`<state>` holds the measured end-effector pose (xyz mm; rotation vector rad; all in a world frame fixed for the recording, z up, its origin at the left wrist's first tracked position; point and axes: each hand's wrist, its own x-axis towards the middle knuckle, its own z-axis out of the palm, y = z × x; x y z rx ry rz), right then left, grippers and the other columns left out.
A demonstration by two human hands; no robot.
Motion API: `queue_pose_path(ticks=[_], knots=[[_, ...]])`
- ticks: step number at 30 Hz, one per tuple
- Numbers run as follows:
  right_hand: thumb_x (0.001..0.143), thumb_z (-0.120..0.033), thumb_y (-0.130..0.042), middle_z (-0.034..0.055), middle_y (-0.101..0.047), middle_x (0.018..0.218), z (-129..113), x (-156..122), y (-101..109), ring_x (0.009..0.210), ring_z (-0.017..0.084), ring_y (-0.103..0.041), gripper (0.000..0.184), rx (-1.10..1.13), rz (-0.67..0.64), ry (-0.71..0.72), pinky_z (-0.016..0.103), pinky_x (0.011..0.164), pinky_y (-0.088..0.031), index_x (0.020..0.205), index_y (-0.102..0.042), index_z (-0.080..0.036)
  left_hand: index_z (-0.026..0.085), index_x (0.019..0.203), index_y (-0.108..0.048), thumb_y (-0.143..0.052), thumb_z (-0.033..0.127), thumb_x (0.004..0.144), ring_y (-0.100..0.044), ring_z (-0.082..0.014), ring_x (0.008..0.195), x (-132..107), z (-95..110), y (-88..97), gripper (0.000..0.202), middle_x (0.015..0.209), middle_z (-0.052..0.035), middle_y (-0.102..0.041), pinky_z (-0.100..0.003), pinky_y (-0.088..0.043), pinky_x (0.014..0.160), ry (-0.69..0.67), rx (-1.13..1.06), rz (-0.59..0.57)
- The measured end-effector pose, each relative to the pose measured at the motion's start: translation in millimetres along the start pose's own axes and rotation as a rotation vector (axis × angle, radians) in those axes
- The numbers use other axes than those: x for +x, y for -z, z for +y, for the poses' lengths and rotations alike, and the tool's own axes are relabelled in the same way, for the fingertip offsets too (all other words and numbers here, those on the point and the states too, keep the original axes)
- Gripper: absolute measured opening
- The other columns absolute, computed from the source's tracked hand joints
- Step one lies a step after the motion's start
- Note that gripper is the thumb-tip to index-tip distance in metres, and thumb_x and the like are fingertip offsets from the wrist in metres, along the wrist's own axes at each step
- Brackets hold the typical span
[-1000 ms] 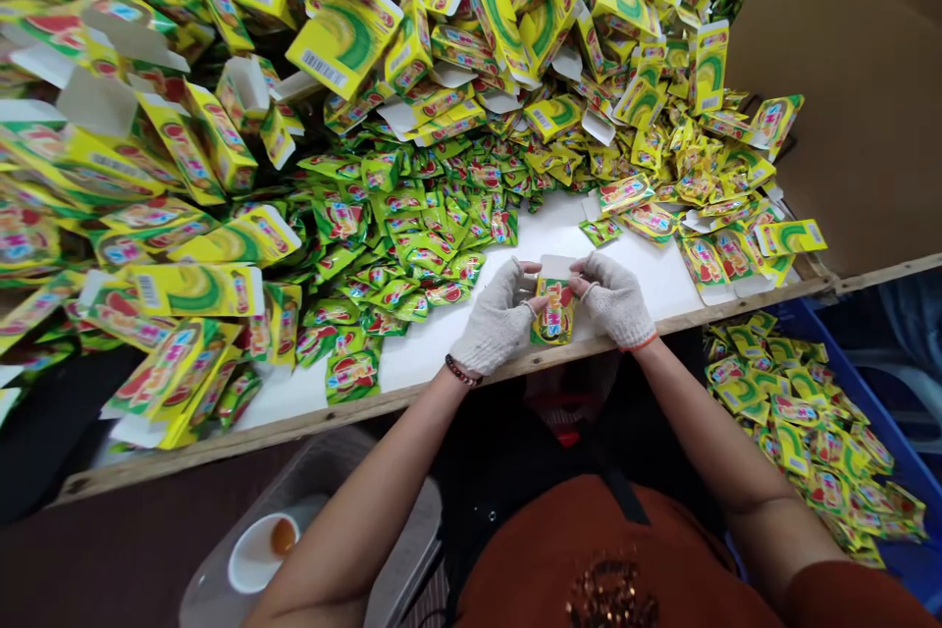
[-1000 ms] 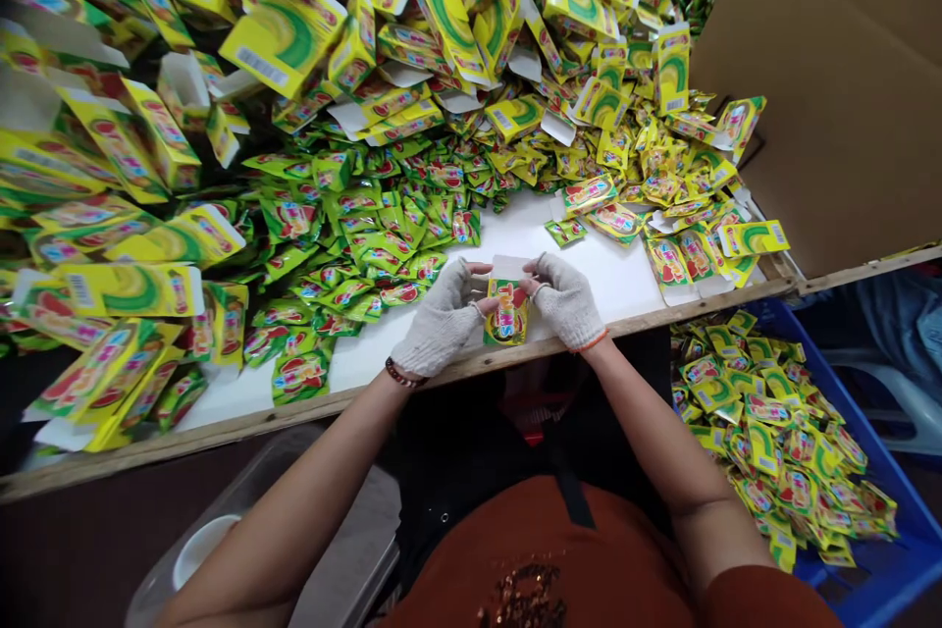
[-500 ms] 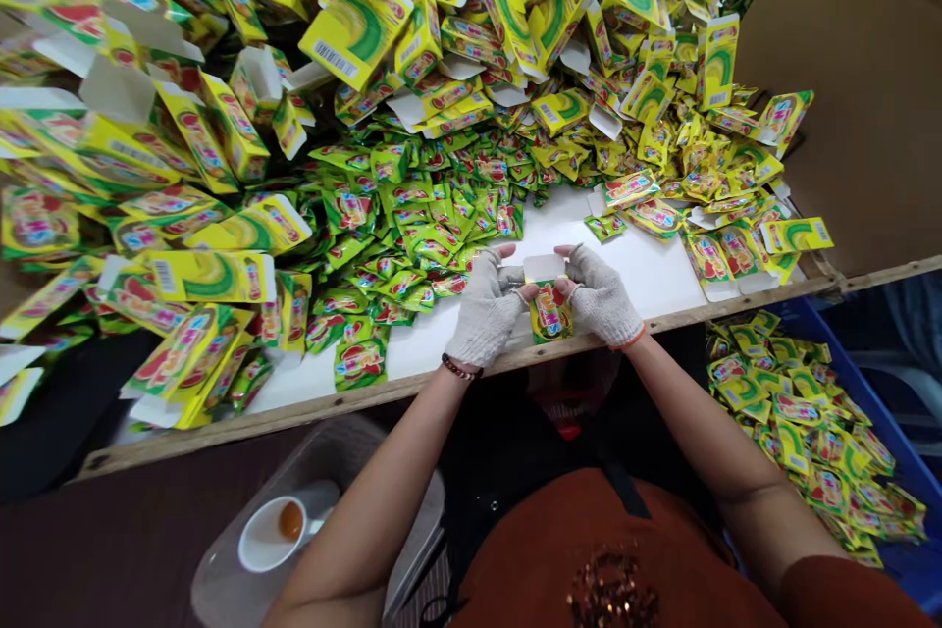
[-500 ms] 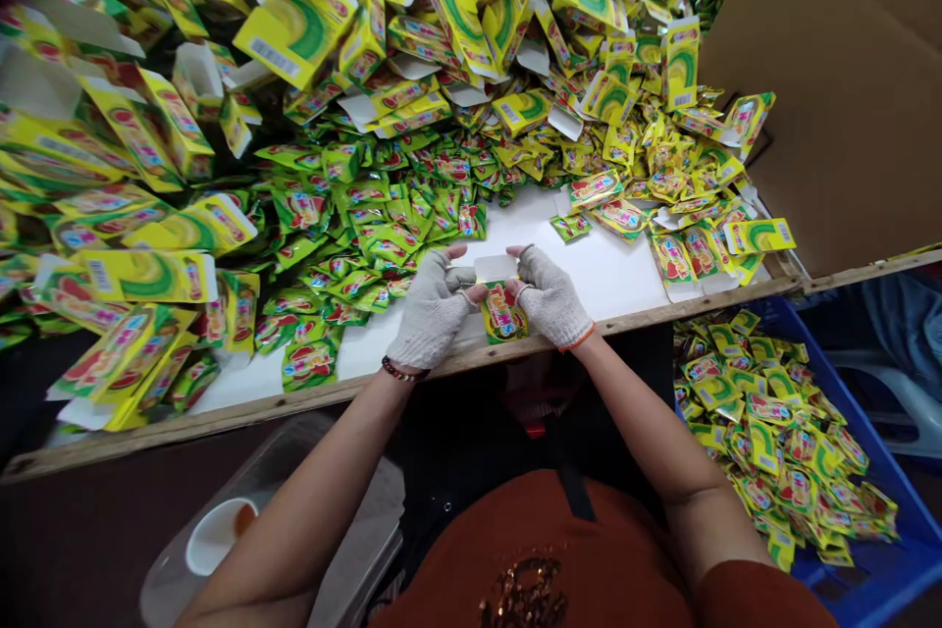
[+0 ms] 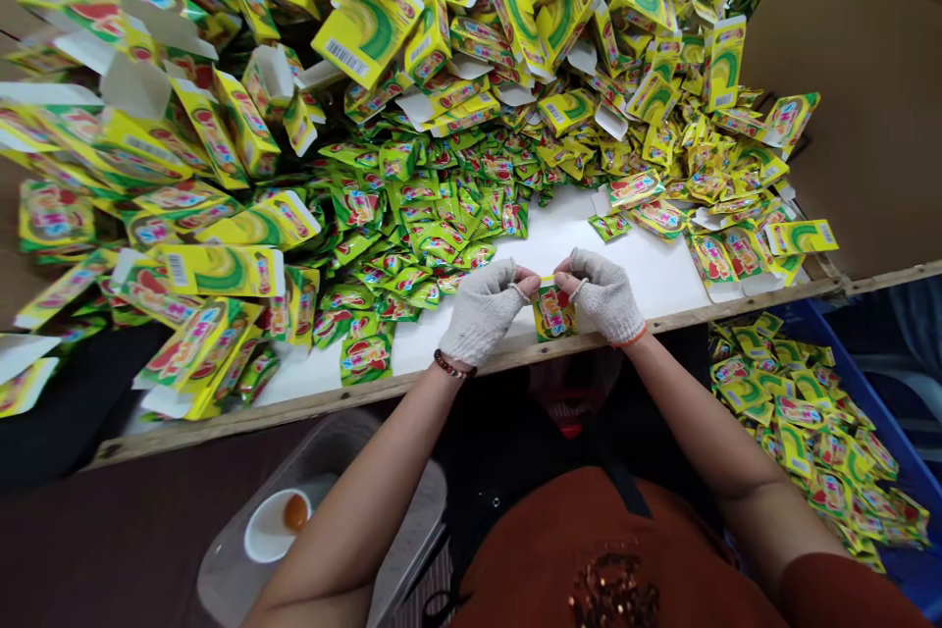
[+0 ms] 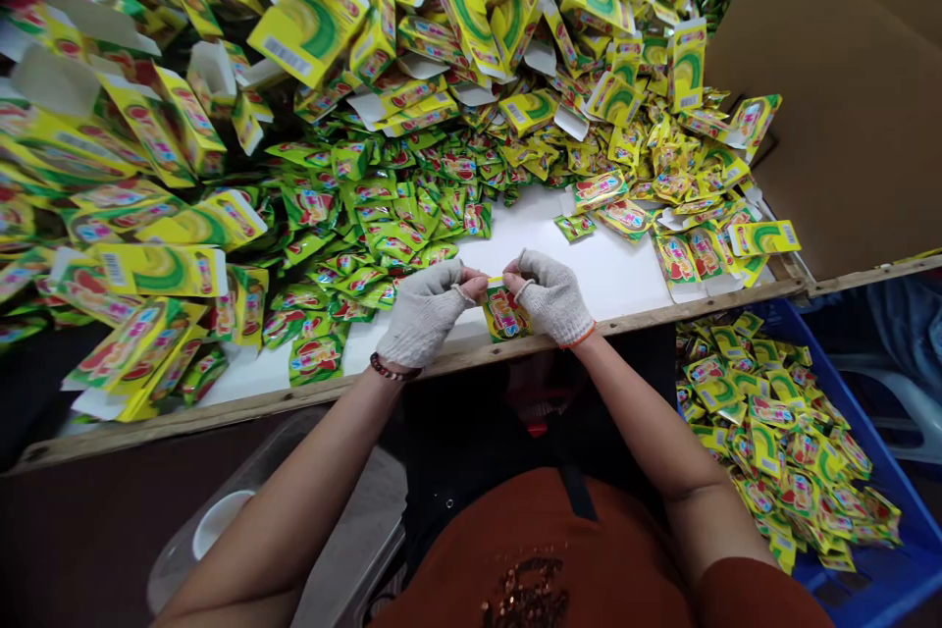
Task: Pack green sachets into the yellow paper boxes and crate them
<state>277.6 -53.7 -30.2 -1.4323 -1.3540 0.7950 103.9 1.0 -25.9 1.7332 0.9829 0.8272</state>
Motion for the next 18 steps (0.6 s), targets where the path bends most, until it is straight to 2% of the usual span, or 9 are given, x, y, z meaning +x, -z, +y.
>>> queue_pose_path(ticks=[4,7,10,13,15,18], knots=[[0.086,-0.037,-0.060,0.0020,-0.068,0.077,-1,-4,10,0.074,0.017,-0.062,0.021,-0.036,-0.086,0.067,0.029,0.070,-0.050,0.081,-0.069,-0.018,0.019,0.085,-0.073,-0.060,0.036,0.086,-0.066,-0.0175,0.078,-12,-4,-0.2,0.021,0.083,-0.0027,-0.074,-0.028,-0.053,0.072,-0.095,0.042,-0.001],[0.089,-0.037,-0.060,0.0031,-0.072,0.084,2,-10,18,0.080,0.018,-0.065,0.022,-0.076,-0.160,0.178,0.029,0.074,-0.052,0.087,-0.073,-0.020,0.020,0.088,-0.072,-0.062,0.032,0.088,-0.068,-0.0167,0.083,-20,-9,-0.8,0.017,0.088,-0.0037,-0.075,-0.027,-0.054,0.078,-0.277,0.073,0.015],[0.090,-0.033,-0.062,0.0037,-0.071,0.084,8,-15,21,0.080,0.017,-0.065,0.017,-0.108,-0.173,0.321,0.029,0.075,-0.052,0.088,-0.073,-0.020,0.019,0.089,-0.072,-0.061,0.027,0.090,-0.069,-0.0157,0.083,-23,-11,-0.6,0.014,0.090,-0.0058,-0.074,-0.027,-0.053,0.078,-0.485,0.170,-0.003],[0.091,-0.027,-0.060,0.0041,-0.068,0.083,12,-16,17,0.077,0.015,-0.062,0.014,-0.149,-0.185,0.413,0.028,0.073,-0.050,0.088,-0.073,-0.021,0.018,0.092,-0.071,-0.058,0.025,0.091,-0.068,-0.0168,0.086,-24,-8,-0.2,0.015,0.095,-0.0087,-0.073,-0.028,-0.053,0.077,-0.581,0.288,-0.045],[0.090,-0.027,-0.060,0.0037,-0.066,0.081,14,-14,13,0.075,0.015,-0.061,0.014,-0.148,-0.183,0.393,0.028,0.071,-0.049,0.087,-0.072,-0.020,0.018,0.090,-0.070,-0.055,0.027,0.093,-0.068,-0.0167,0.086,-22,-5,0.8,0.018,0.094,-0.0080,-0.073,-0.027,-0.053,0.076,-0.572,0.309,-0.057],[0.086,-0.039,-0.064,0.0021,-0.065,0.076,14,-13,18,0.071,0.015,-0.059,0.020,-0.035,-0.069,0.200,0.028,0.066,-0.048,0.085,-0.069,-0.020,0.019,0.090,-0.069,-0.051,0.030,0.095,-0.067,-0.0174,0.090,-11,-7,8.7,0.022,0.096,-0.0064,-0.072,-0.028,-0.053,0.083,-0.473,0.342,-0.021]])
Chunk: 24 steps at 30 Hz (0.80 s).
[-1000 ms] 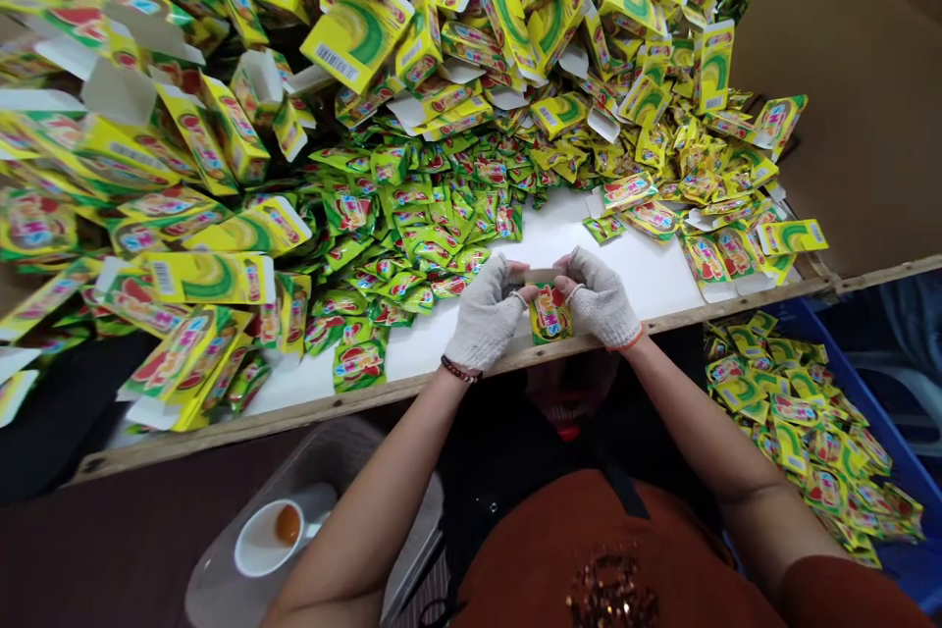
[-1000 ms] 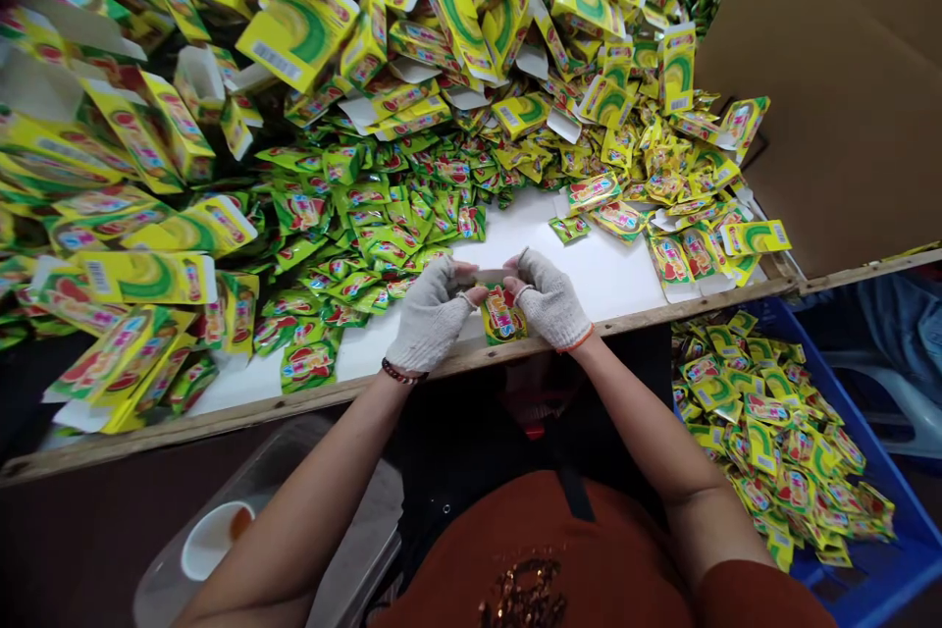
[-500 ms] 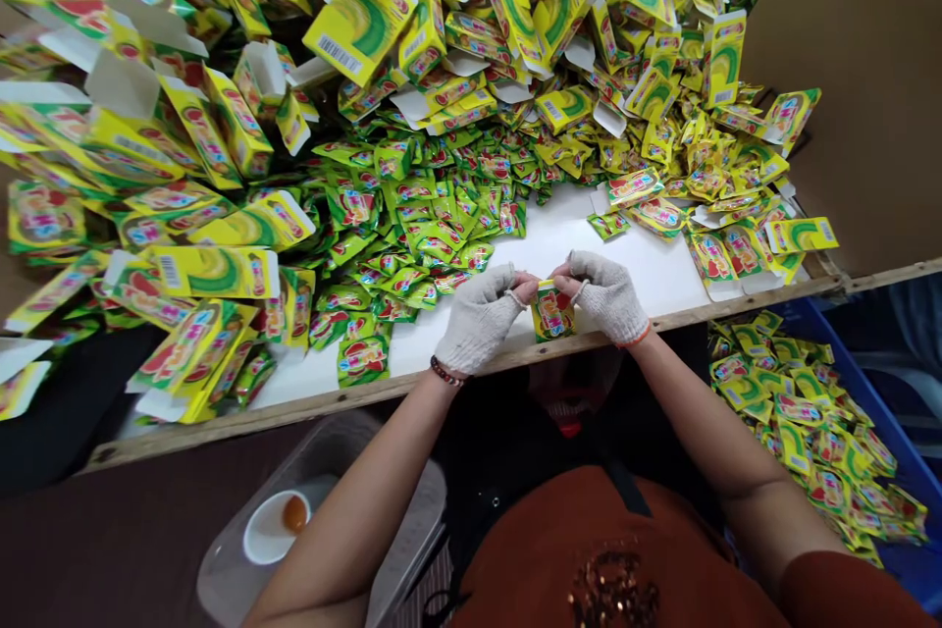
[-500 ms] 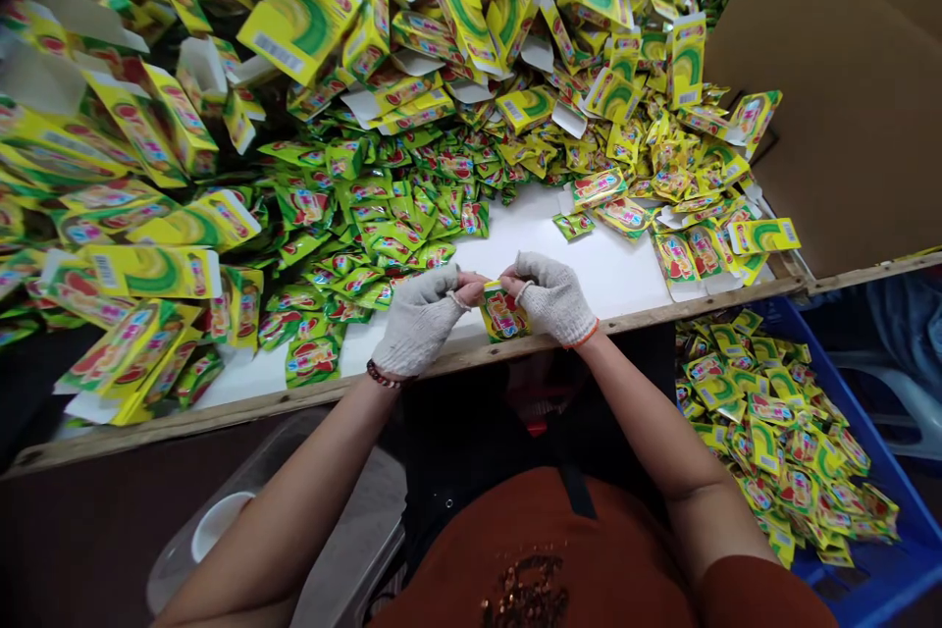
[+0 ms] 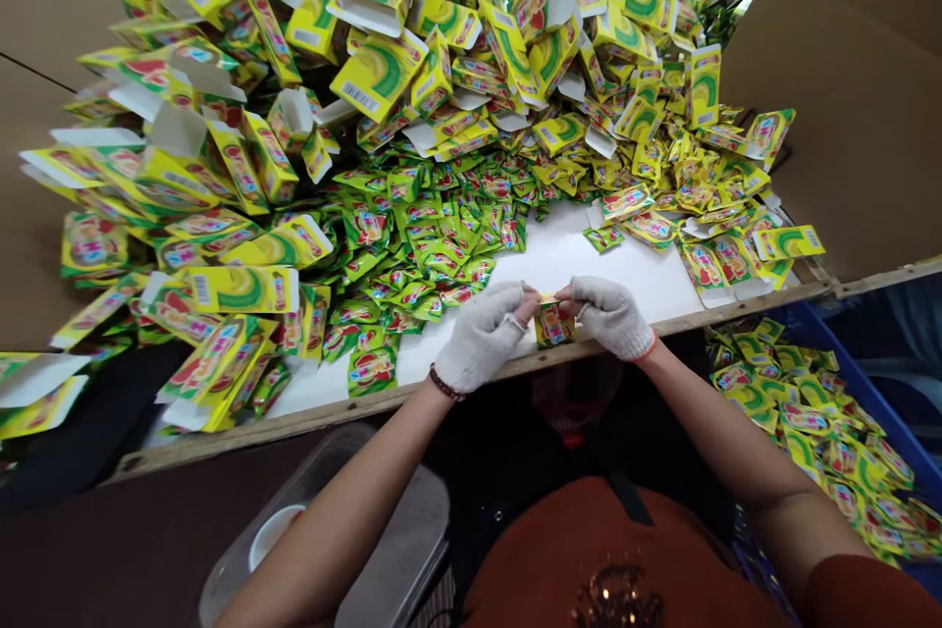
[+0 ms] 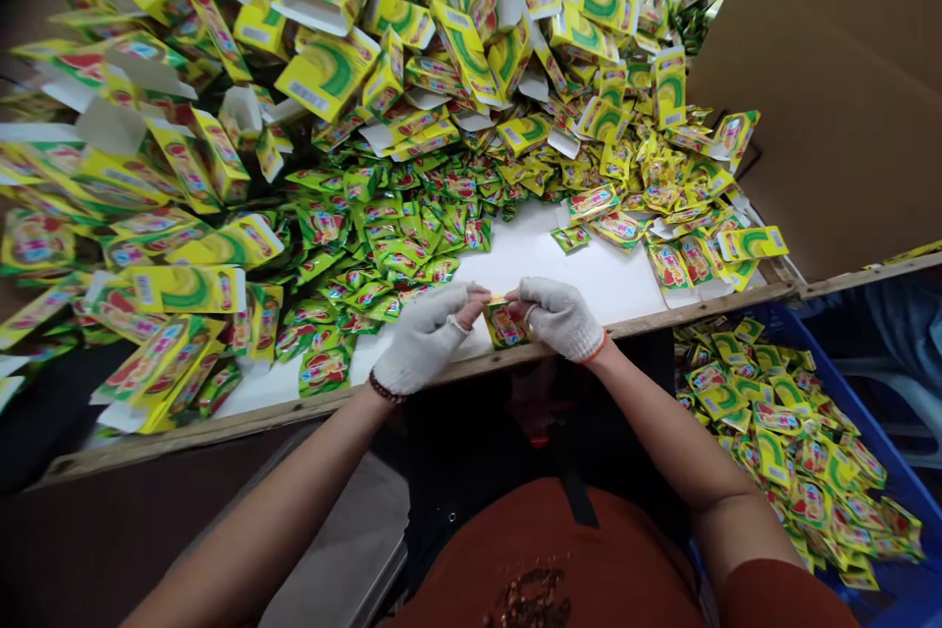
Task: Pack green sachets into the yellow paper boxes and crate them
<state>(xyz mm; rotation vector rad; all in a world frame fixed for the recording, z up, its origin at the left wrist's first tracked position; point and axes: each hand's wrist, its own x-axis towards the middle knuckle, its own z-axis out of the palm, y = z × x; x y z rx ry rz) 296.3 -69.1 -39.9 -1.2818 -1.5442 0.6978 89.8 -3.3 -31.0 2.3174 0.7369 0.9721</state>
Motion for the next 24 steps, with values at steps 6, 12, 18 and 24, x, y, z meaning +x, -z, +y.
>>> queue_pose_path(ticks=[6,12,18,24], knots=[[0.084,-0.083,-0.031,-0.0031,-0.049,0.058,-12,-6,55,0.047,0.013,-0.044,0.063,0.497,0.257,-0.313,0.027,0.049,-0.041,0.085,-0.058,-0.026,0.017,0.098,-0.068,-0.045,0.016,0.086,-0.062,-0.0244,0.102,42,-49,29.0,0.026,0.105,-0.0099,-0.069,-0.037,-0.049,0.093,0.163,0.423,0.078],[0.080,-0.066,-0.058,0.0012,-0.062,0.071,12,35,67,0.062,0.016,-0.059,0.045,0.187,0.177,-0.329,0.028,0.056,-0.045,0.081,-0.057,-0.021,0.022,0.125,-0.061,-0.049,0.013,0.082,-0.053,-0.0340,0.112,89,-66,41.1,0.046,0.127,-0.0144,-0.060,-0.048,-0.044,0.089,0.213,0.844,-0.240],[0.086,-0.026,-0.054,0.0077,-0.067,0.089,55,90,65,0.089,0.021,-0.059,0.018,-0.785,0.134,-0.256,0.031,0.081,-0.045,0.084,-0.069,-0.017,0.018,0.104,-0.069,-0.056,0.023,0.081,-0.054,-0.0378,0.106,105,-64,55.0,0.026,0.109,-0.0181,-0.062,-0.049,-0.040,0.084,0.194,0.999,-0.380],[0.088,-0.028,-0.053,0.0122,-0.063,0.113,65,108,51,0.093,0.024,-0.058,0.023,-0.971,-0.029,-0.239,0.034,0.081,-0.045,0.099,-0.071,-0.017,0.020,0.089,-0.062,-0.060,0.023,0.077,-0.060,-0.0247,0.090,99,-45,28.7,0.013,0.086,-0.0057,-0.062,-0.037,-0.045,0.080,0.301,0.462,-0.039]])
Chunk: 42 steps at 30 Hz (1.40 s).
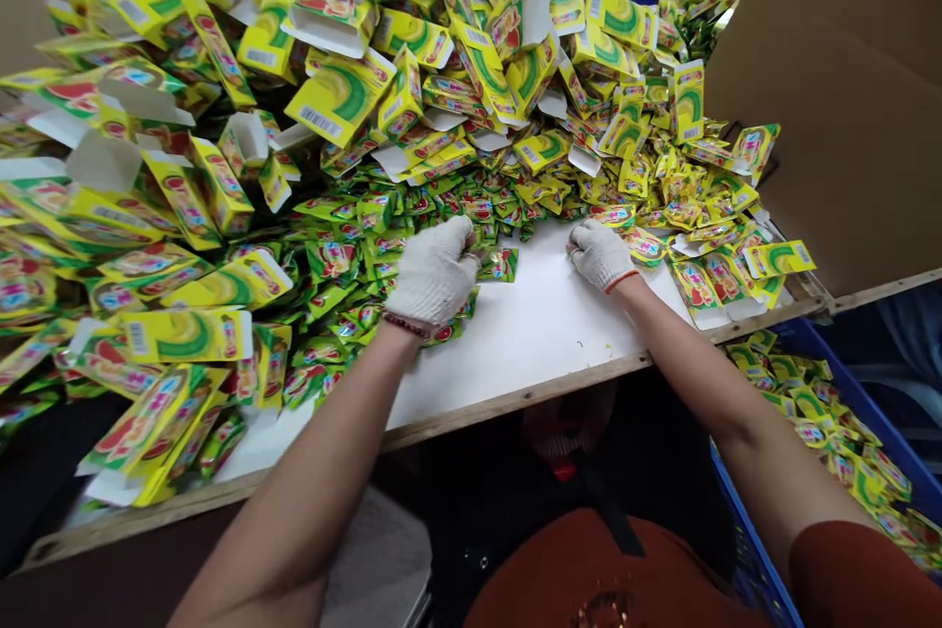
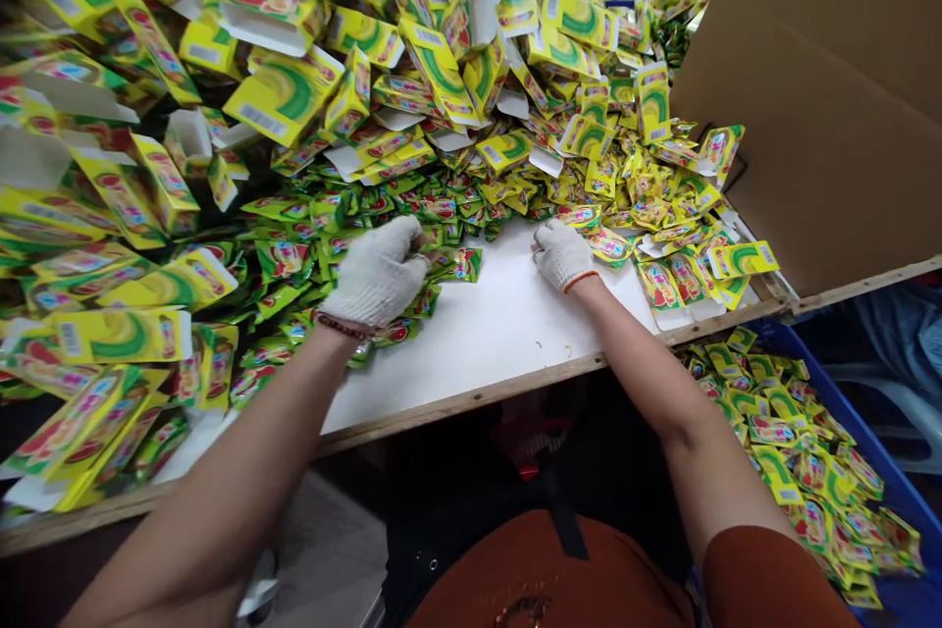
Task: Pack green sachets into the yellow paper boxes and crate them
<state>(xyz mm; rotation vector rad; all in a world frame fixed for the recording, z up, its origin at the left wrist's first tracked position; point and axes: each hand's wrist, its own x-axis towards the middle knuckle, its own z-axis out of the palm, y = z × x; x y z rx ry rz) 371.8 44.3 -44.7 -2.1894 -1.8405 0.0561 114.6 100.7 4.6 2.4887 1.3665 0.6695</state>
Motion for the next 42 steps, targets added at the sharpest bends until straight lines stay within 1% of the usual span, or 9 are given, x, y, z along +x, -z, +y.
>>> queue_pose_path(ticks=[7,11,17,21,24,29,34,38,42], knots=[[0.088,-0.020,-0.046,0.0108,-0.061,0.108,0,9,8,0.097,0.023,-0.056,0.031,0.072,0.122,0.098,0.033,0.085,-0.046,0.113,-0.065,-0.016,0.017,0.097,-0.058,-0.067,0.031,0.070,-0.058,-0.0127,0.057,-10,39,-56.9,0.032,0.071,0.0020,-0.059,-0.024,-0.050,0.050,0.421,-0.990,-0.120],[0.080,-0.009,-0.047,0.0095,-0.055,0.122,-19,49,16,0.100,0.022,-0.057,0.049,0.059,0.197,0.189,0.034,0.084,-0.047,0.125,-0.058,-0.021,0.018,0.085,-0.056,-0.070,0.032,0.066,-0.059,-0.0127,0.062,-17,35,-60.6,0.028,0.071,0.0022,-0.059,-0.025,-0.053,0.054,0.481,-1.068,-0.054],[0.078,-0.009,-0.056,0.0107,-0.064,0.108,-42,91,14,0.103,0.027,-0.059,0.026,0.085,0.107,0.149,0.039,0.089,-0.047,0.099,-0.067,-0.019,0.017,0.087,-0.060,-0.072,0.035,0.064,-0.060,-0.0147,0.069,-17,22,-62.4,0.031,0.074,0.0006,-0.063,-0.027,-0.054,0.063,0.473,-1.145,-0.026],[0.084,-0.021,-0.053,0.0056,-0.064,0.085,-38,55,23,0.088,0.021,-0.060,0.015,0.500,0.209,0.081,0.033,0.077,-0.049,0.091,-0.066,-0.018,0.017,0.075,-0.060,-0.070,0.034,0.067,-0.059,-0.0148,0.069,-15,20,-55.8,0.021,0.072,0.0002,-0.061,-0.026,-0.054,0.062,0.496,-1.116,0.015],[0.085,-0.039,-0.054,-0.0013,-0.055,0.063,-35,7,27,0.057,0.013,-0.049,0.023,0.886,-0.056,0.013,0.025,0.054,-0.041,0.089,-0.062,-0.018,0.017,0.078,-0.061,-0.070,0.035,0.067,-0.060,-0.0147,0.070,-15,23,-52.4,0.023,0.076,-0.0007,-0.062,-0.027,-0.057,0.060,0.492,-1.234,-0.042],[0.081,-0.044,-0.060,-0.0042,-0.048,0.052,-37,-39,21,0.052,0.009,-0.043,0.032,0.866,-0.166,-0.014,0.024,0.054,-0.035,0.062,-0.049,-0.020,0.017,0.086,-0.063,-0.071,0.048,0.071,-0.062,-0.0152,0.071,-23,31,-56.2,0.035,0.079,-0.0021,-0.063,-0.030,-0.060,0.062,0.383,-1.358,-0.177],[0.082,-0.042,-0.057,-0.0034,-0.048,0.053,-36,-39,13,0.057,0.013,-0.048,0.029,0.767,-0.092,-0.080,0.026,0.057,-0.038,0.063,-0.049,-0.021,0.016,0.086,-0.065,-0.075,0.046,0.070,-0.061,-0.0148,0.075,-24,36,-58.0,0.035,0.081,-0.0012,-0.065,-0.028,-0.056,0.068,0.293,-1.225,-0.087],[0.079,-0.049,-0.064,0.0021,-0.064,0.082,-40,-43,10,0.077,0.017,-0.059,0.033,0.905,0.033,-0.019,0.029,0.068,-0.049,0.095,-0.059,-0.020,0.016,0.085,-0.067,-0.071,0.038,0.073,-0.060,-0.0153,0.078,-25,43,-63.4,0.025,0.081,-0.0016,-0.066,-0.028,-0.052,0.073,0.244,-1.132,0.022],[0.079,-0.054,-0.068,0.0074,-0.070,0.102,-46,-48,7,0.084,0.020,-0.065,0.044,1.096,-0.185,0.074,0.033,0.069,-0.056,0.109,-0.061,-0.023,0.015,0.088,-0.070,-0.063,0.026,0.081,-0.061,-0.0167,0.082,-33,46,-69.7,0.015,0.085,-0.0040,-0.068,-0.030,-0.050,0.079,0.138,-1.014,0.027]])
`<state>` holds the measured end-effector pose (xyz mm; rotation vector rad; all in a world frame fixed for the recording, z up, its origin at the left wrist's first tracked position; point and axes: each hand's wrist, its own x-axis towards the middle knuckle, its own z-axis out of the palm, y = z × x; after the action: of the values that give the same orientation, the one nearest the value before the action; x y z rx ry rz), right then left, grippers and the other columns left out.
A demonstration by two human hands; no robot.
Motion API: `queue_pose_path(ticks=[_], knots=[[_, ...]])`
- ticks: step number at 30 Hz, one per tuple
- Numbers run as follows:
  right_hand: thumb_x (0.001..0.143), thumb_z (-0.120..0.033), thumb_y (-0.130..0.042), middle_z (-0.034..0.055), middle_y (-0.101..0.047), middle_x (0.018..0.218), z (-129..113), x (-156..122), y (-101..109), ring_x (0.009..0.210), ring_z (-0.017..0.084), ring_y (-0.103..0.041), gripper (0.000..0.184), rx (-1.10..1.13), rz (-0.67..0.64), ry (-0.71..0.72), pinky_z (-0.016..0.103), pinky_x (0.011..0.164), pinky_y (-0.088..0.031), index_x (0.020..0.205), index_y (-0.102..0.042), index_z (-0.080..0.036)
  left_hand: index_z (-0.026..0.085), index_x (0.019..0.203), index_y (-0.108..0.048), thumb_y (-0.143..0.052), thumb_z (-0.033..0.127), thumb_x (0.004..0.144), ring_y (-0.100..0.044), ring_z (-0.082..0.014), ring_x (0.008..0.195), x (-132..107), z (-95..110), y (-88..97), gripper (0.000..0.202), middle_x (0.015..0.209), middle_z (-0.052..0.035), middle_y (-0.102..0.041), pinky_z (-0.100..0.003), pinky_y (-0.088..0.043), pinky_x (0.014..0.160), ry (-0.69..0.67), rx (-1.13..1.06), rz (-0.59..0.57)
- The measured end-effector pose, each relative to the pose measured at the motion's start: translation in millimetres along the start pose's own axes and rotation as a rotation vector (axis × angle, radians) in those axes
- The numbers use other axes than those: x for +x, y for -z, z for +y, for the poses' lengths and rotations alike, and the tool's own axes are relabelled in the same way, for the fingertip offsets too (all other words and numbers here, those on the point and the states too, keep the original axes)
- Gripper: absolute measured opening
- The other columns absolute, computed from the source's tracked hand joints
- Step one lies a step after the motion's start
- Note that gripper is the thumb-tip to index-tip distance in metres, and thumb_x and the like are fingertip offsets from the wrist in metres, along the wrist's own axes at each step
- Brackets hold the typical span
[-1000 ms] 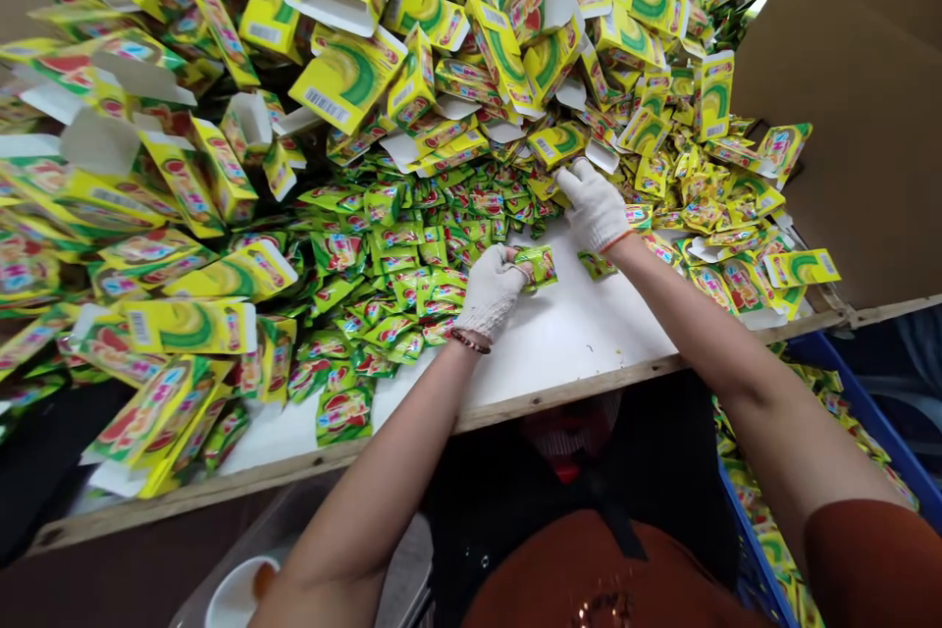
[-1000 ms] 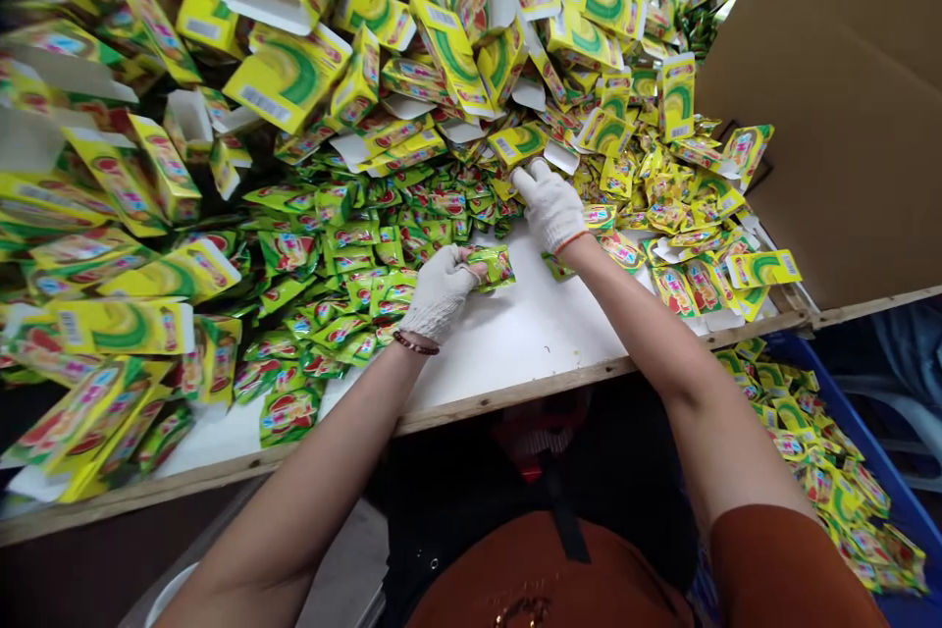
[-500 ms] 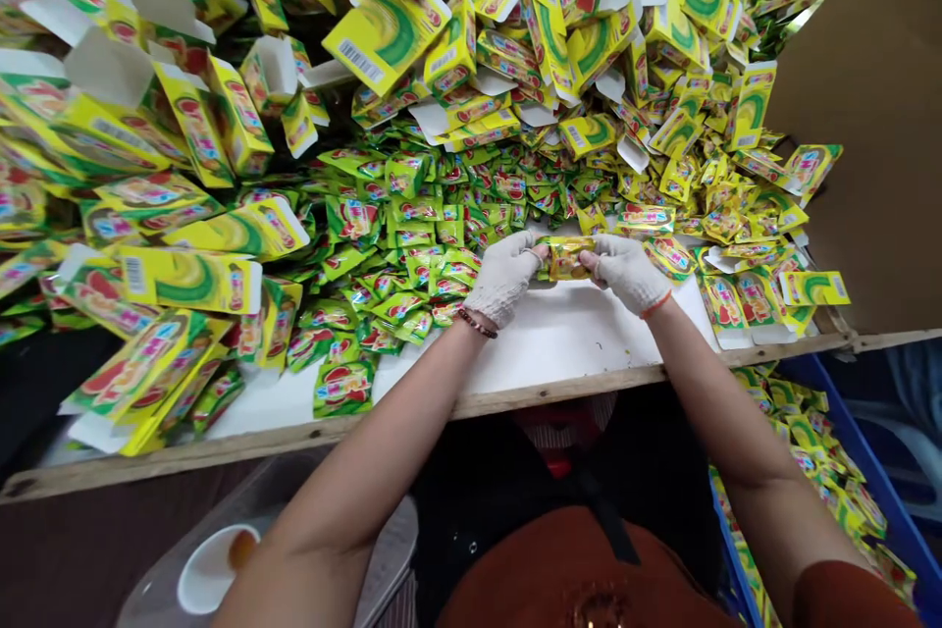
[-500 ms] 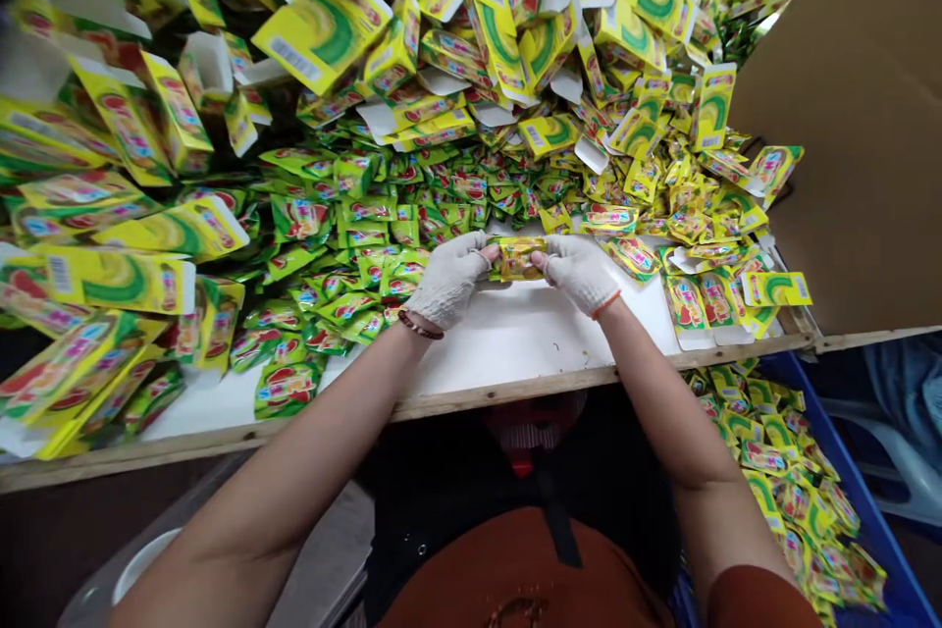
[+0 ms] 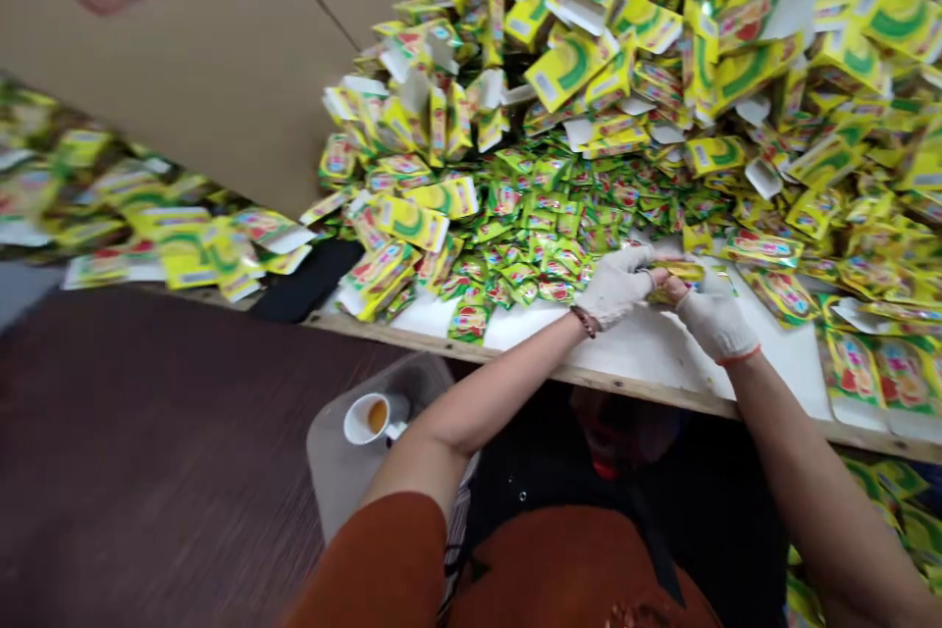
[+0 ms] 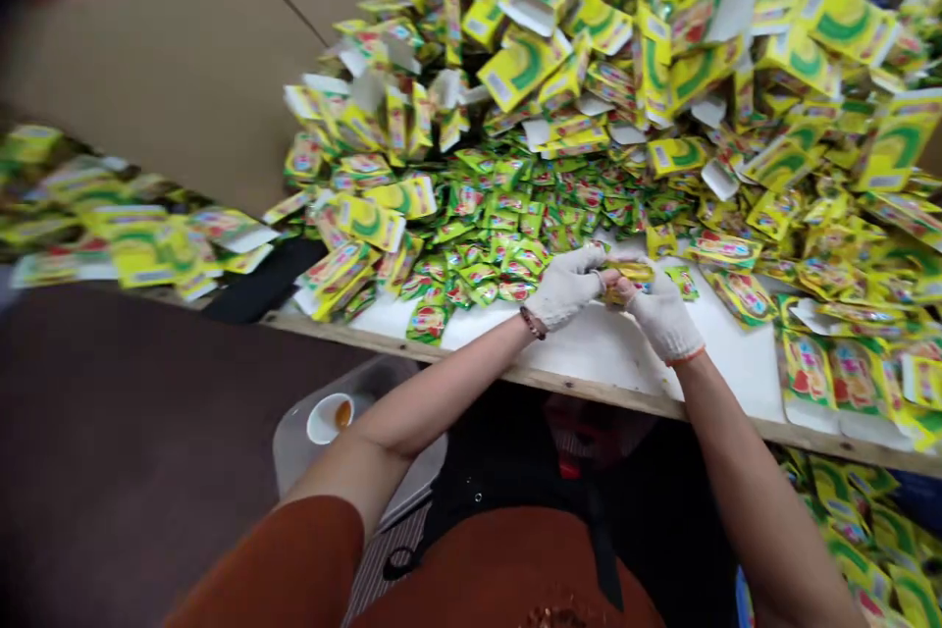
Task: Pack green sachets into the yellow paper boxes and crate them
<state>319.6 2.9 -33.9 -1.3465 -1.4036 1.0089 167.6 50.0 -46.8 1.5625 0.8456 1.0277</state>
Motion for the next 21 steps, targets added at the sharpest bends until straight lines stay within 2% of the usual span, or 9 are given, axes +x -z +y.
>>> queue_pose_path(ticks=[3,5,7,9,10,12,14,17,21], knots=[[0.078,-0.052,-0.070,0.0066,-0.070,0.089,1,-1,-2,0.069,0.019,-0.065,0.038,0.017,-0.051,-0.051,0.031,0.056,-0.055,0.099,-0.063,-0.022,0.016,0.092,-0.069,-0.062,0.024,0.084,-0.060,-0.0190,0.087,-14,10,18.1,0.014,0.088,-0.0058,-0.067,-0.033,-0.050,0.082,-0.119,0.295,0.053],[0.077,-0.050,-0.070,0.0041,-0.067,0.076,1,-2,-2,0.057,0.016,-0.062,0.033,-0.023,-0.038,-0.080,0.029,0.048,-0.051,0.091,-0.061,-0.021,0.017,0.103,-0.068,-0.059,0.021,0.085,-0.059,-0.0216,0.099,-27,27,50.3,0.021,0.100,-0.0086,-0.066,-0.035,-0.048,0.091,-0.205,0.560,0.132],[0.076,-0.048,-0.071,0.0023,-0.064,0.069,0,-2,-1,0.051,0.015,-0.059,0.031,-0.053,-0.019,-0.108,0.027,0.043,-0.047,0.087,-0.059,-0.021,0.018,0.112,-0.065,-0.047,0.011,0.085,-0.056,-0.0221,0.111,-39,45,98.9,0.033,0.113,-0.0099,-0.063,-0.036,-0.045,0.098,-0.206,0.837,0.220],[0.075,-0.047,-0.071,0.0024,-0.065,0.070,0,-2,-3,0.049,0.015,-0.059,0.031,-0.048,-0.015,-0.125,0.026,0.042,-0.047,0.087,-0.058,-0.022,0.020,0.113,-0.064,-0.041,0.008,0.084,-0.054,-0.0245,0.115,-48,61,156.2,0.039,0.119,-0.0110,-0.061,-0.039,-0.043,0.097,-0.085,1.172,0.238],[0.075,-0.047,-0.071,0.0027,-0.065,0.071,-1,-2,-4,0.050,0.015,-0.060,0.032,-0.038,-0.019,-0.130,0.027,0.041,-0.047,0.088,-0.058,-0.022,0.019,0.112,-0.065,-0.041,0.010,0.084,-0.054,-0.0272,0.113,-50,66,184.6,0.038,0.116,-0.0129,-0.061,-0.041,-0.043,0.094,-0.005,1.328,0.215],[0.076,-0.050,-0.068,0.0034,-0.066,0.072,-2,-1,-9,0.051,0.016,-0.062,0.033,-0.019,-0.026,-0.131,0.028,0.043,-0.048,0.089,-0.058,-0.022,0.019,0.115,-0.063,-0.047,0.016,0.083,-0.049,-0.0326,0.119,-51,70,234.3,0.036,0.120,-0.0150,-0.061,-0.047,-0.039,0.097,0.139,1.527,0.128],[0.078,-0.052,-0.066,0.0040,-0.067,0.072,-3,-1,-14,0.052,0.017,-0.063,0.034,0.000,-0.025,-0.128,0.029,0.044,-0.050,0.089,-0.058,-0.021,0.022,0.115,-0.062,-0.054,0.019,0.078,-0.046,-0.0354,0.123,-48,68,270.1,0.038,0.120,-0.0131,-0.063,-0.052,-0.033,0.101,0.219,1.629,-0.026],[0.076,-0.052,-0.068,0.0048,-0.069,0.076,-5,-1,-18,0.054,0.018,-0.063,0.034,0.019,-0.035,-0.121,0.031,0.046,-0.053,0.090,-0.060,-0.022,0.021,0.109,-0.065,-0.056,0.022,0.077,-0.051,-0.0340,0.115,-39,64,298.4,0.033,0.107,-0.0110,-0.067,-0.051,-0.032,0.100,0.257,1.734,-0.144],[0.073,-0.050,-0.072,0.0045,-0.071,0.078,-2,-2,-13,0.056,0.019,-0.066,0.036,0.032,-0.026,-0.137,0.029,0.046,-0.053,0.093,-0.061,-0.022,0.020,0.089,-0.067,-0.062,0.029,0.077,-0.057,-0.0292,0.103,-34,75,308.7,0.016,0.092,-0.0065,-0.066,-0.044,-0.036,0.096,0.241,1.757,-0.208]])
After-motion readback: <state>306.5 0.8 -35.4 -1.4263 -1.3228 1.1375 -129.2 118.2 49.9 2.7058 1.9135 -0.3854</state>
